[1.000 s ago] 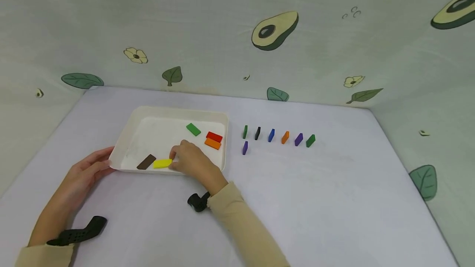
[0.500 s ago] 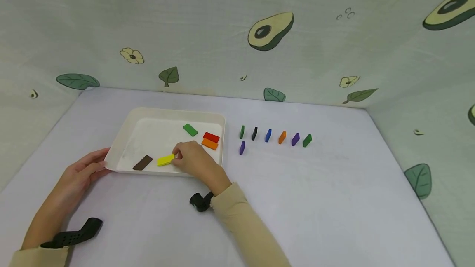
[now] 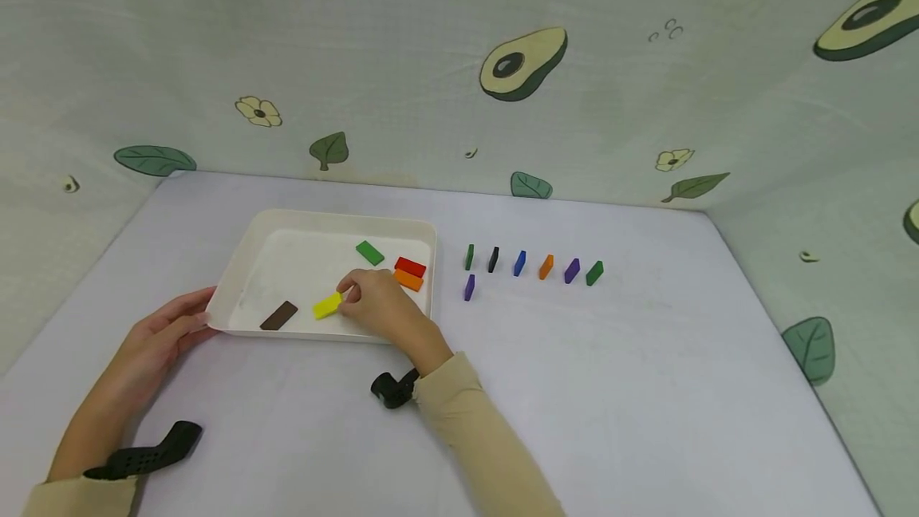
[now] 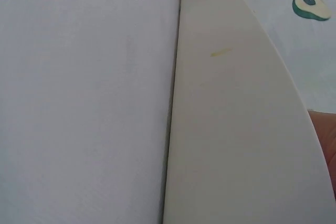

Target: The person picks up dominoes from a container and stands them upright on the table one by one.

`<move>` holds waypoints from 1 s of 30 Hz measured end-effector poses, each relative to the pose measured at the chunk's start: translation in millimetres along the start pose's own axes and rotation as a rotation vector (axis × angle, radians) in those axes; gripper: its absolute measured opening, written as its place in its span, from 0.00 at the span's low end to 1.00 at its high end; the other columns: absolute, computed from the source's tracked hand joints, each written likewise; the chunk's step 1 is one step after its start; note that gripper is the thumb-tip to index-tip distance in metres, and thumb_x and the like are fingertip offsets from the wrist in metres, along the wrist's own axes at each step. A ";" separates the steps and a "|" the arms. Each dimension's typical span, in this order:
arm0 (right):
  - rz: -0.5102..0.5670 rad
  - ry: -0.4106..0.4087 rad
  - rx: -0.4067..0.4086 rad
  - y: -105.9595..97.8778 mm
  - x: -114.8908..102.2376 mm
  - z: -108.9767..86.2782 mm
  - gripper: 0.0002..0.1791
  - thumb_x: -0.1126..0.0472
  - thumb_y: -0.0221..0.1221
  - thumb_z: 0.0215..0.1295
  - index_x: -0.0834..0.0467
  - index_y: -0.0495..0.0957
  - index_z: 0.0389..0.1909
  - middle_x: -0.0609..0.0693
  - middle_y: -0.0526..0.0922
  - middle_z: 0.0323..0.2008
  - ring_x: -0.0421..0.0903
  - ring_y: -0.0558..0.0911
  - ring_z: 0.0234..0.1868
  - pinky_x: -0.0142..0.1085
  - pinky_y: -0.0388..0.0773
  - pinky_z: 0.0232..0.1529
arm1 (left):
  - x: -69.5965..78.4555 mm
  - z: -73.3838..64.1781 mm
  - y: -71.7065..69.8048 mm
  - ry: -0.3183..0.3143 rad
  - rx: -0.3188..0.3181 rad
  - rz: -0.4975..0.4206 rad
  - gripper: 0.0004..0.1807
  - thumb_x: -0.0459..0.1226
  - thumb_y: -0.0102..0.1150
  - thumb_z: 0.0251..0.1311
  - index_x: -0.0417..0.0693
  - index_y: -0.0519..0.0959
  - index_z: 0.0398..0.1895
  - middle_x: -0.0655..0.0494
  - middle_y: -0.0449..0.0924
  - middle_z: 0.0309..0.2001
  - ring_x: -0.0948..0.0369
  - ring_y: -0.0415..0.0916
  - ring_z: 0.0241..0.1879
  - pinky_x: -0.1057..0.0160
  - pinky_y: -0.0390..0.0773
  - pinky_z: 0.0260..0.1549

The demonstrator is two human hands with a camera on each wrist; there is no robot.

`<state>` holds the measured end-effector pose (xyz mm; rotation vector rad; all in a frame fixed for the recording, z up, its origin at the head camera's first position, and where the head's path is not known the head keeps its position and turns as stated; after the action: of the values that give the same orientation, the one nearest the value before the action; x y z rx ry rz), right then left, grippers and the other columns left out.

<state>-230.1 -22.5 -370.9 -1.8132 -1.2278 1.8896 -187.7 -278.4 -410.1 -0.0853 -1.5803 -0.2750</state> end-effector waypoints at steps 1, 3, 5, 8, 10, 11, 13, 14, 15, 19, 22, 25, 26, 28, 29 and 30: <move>0.011 -0.003 0.000 -0.7 0.2 -0.4 0.08 0.60 0.61 0.60 0.54 0.79 0.41 0.43 0.74 0.24 0.37 0.71 0.28 0.20 0.70 0.28 | 0.1 -0.3 0.4 0.001 -0.001 -0.004 0.20 0.29 0.44 0.67 0.47 0.70 0.61 0.69 0.74 0.55 0.74 0.76 0.48 0.79 0.75 0.44; 0.025 -0.010 0.003 -1.8 0.9 -1.2 0.09 0.61 0.61 0.60 0.54 0.79 0.41 0.43 0.74 0.24 0.37 0.71 0.27 0.20 0.70 0.27 | 0.2 -0.5 1.4 0.004 -0.003 -0.007 0.20 0.29 0.44 0.67 0.47 0.70 0.61 0.69 0.74 0.55 0.74 0.76 0.48 0.79 0.75 0.44; 0.041 -0.009 0.000 -4.0 0.9 -2.4 0.09 0.62 0.61 0.60 0.54 0.78 0.42 0.44 0.74 0.25 0.38 0.71 0.27 0.21 0.70 0.27 | 0.6 -0.5 2.2 0.010 -0.005 -0.007 0.20 0.29 0.44 0.67 0.46 0.70 0.61 0.69 0.74 0.55 0.74 0.76 0.48 0.79 0.75 0.44; 0.043 -0.016 0.005 -9.4 -1.0 -4.8 0.10 0.62 0.60 0.61 0.54 0.77 0.43 0.44 0.74 0.25 0.38 0.70 0.26 0.21 0.70 0.26 | 1.6 -0.4 2.3 0.019 0.000 -0.007 0.20 0.29 0.44 0.67 0.46 0.70 0.61 0.69 0.74 0.54 0.74 0.76 0.48 0.79 0.76 0.44; 0.045 -0.025 0.017 -15.4 -3.3 -7.4 0.10 0.63 0.59 0.61 0.54 0.76 0.44 0.44 0.74 0.26 0.38 0.70 0.26 0.21 0.68 0.24 | 2.1 -0.5 2.4 0.019 0.000 0.003 0.19 0.29 0.44 0.68 0.46 0.70 0.61 0.69 0.74 0.54 0.74 0.76 0.48 0.79 0.75 0.44; 0.042 -0.032 0.027 -19.1 -4.6 -8.9 0.10 0.63 0.59 0.61 0.53 0.76 0.44 0.44 0.74 0.26 0.38 0.69 0.25 0.21 0.67 0.24 | 2.0 -0.6 2.4 0.016 0.000 0.007 0.19 0.30 0.44 0.68 0.46 0.69 0.61 0.69 0.74 0.54 0.74 0.77 0.47 0.79 0.75 0.44; 0.039 -0.053 0.050 -27.1 -7.7 -12.6 0.11 0.64 0.58 0.60 0.53 0.76 0.44 0.43 0.74 0.26 0.38 0.69 0.23 0.22 0.66 0.22 | 2.2 -0.8 2.2 0.012 0.000 0.007 0.19 0.30 0.44 0.68 0.46 0.69 0.61 0.69 0.74 0.54 0.74 0.77 0.47 0.79 0.75 0.44; 0.035 -0.070 0.065 -31.9 -10.0 -14.9 0.11 0.64 0.57 0.60 0.53 0.76 0.44 0.43 0.75 0.26 0.38 0.69 0.23 0.22 0.66 0.22 | 2.4 -1.0 2.0 0.012 -0.001 0.009 0.19 0.30 0.44 0.68 0.47 0.70 0.61 0.69 0.74 0.54 0.74 0.77 0.47 0.79 0.75 0.44; 0.040 -0.083 0.080 -36.8 -11.9 -17.5 0.11 0.64 0.57 0.60 0.53 0.75 0.44 0.43 0.75 0.26 0.37 0.69 0.23 0.22 0.65 0.22 | 2.7 -1.2 1.7 0.012 -0.001 0.008 0.19 0.30 0.44 0.68 0.47 0.70 0.61 0.69 0.74 0.54 0.74 0.76 0.47 0.79 0.75 0.44; 0.061 -0.138 0.136 -57.0 -19.1 -29.5 0.11 0.65 0.56 0.59 0.53 0.75 0.44 0.44 0.76 0.27 0.38 0.70 0.26 0.23 0.66 0.23 | 4.4 -1.1 -0.3 0.017 0.003 0.003 0.20 0.29 0.45 0.67 0.47 0.70 0.61 0.69 0.74 0.54 0.74 0.76 0.48 0.79 0.75 0.44; 0.074 -0.143 0.159 -69.4 -20.6 -37.8 0.11 0.65 0.56 0.60 0.54 0.74 0.44 0.45 0.76 0.28 0.40 0.72 0.29 0.23 0.67 0.25 | 5.0 -1.3 -1.8 0.012 0.006 0.007 0.19 0.30 0.45 0.67 0.46 0.70 0.61 0.69 0.74 0.54 0.74 0.77 0.47 0.79 0.75 0.44; 0.076 -0.134 0.165 -78.9 -19.8 -46.4 0.11 0.65 0.56 0.61 0.54 0.74 0.45 0.47 0.76 0.29 0.41 0.72 0.31 0.23 0.69 0.26 | 4.4 -1.4 -1.7 0.001 0.007 0.014 0.19 0.30 0.45 0.67 0.47 0.70 0.61 0.70 0.75 0.54 0.74 0.77 0.46 0.80 0.75 0.44; 0.079 -0.129 0.169 -81.7 -19.3 -49.4 0.11 0.65 0.56 0.61 0.54 0.74 0.45 0.47 0.76 0.29 0.42 0.73 0.32 0.23 0.70 0.27 | 4.1 -1.2 -1.4 -0.001 0.007 0.015 0.19 0.30 0.45 0.67 0.47 0.70 0.61 0.70 0.75 0.54 0.74 0.77 0.46 0.80 0.75 0.44; 0.089 -0.128 0.179 -87.0 -18.5 -55.9 0.11 0.65 0.56 0.61 0.55 0.73 0.44 0.47 0.75 0.29 0.42 0.73 0.32 0.24 0.71 0.29 | 3.7 -1.0 -0.2 -0.002 0.006 0.019 0.19 0.31 0.45 0.68 0.47 0.70 0.61 0.70 0.75 0.54 0.74 0.77 0.46 0.80 0.75 0.44; 0.098 -0.131 0.184 -89.3 -18.1 -59.2 0.11 0.65 0.56 0.61 0.55 0.73 0.44 0.47 0.75 0.29 0.42 0.73 0.32 0.25 0.72 0.29 | 2.9 -0.6 0.2 -0.007 0.007 0.020 0.19 0.31 0.45 0.68 0.48 0.70 0.61 0.70 0.75 0.54 0.74 0.77 0.46 0.80 0.75 0.44; 0.108 -0.136 0.191 -91.2 -17.6 -61.9 0.11 0.65 0.56 0.61 0.55 0.73 0.44 0.47 0.75 0.29 0.42 0.73 0.31 0.26 0.72 0.29 | 2.5 -0.4 0.3 -0.010 0.017 0.031 0.19 0.31 0.45 0.68 0.48 0.70 0.60 0.70 0.75 0.53 0.74 0.77 0.46 0.80 0.75 0.43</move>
<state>-203.4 45.8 -286.7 -1.7074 -0.9678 2.1397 -187.3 -278.5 -407.6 -0.0982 -1.5900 -0.2374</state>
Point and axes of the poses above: each hand's wrist, its own z-axis towards the middle knuckle, its own y-axis out of the palm, x = y × z, the point moved 7 cm from there along z, towards the middle knuckle
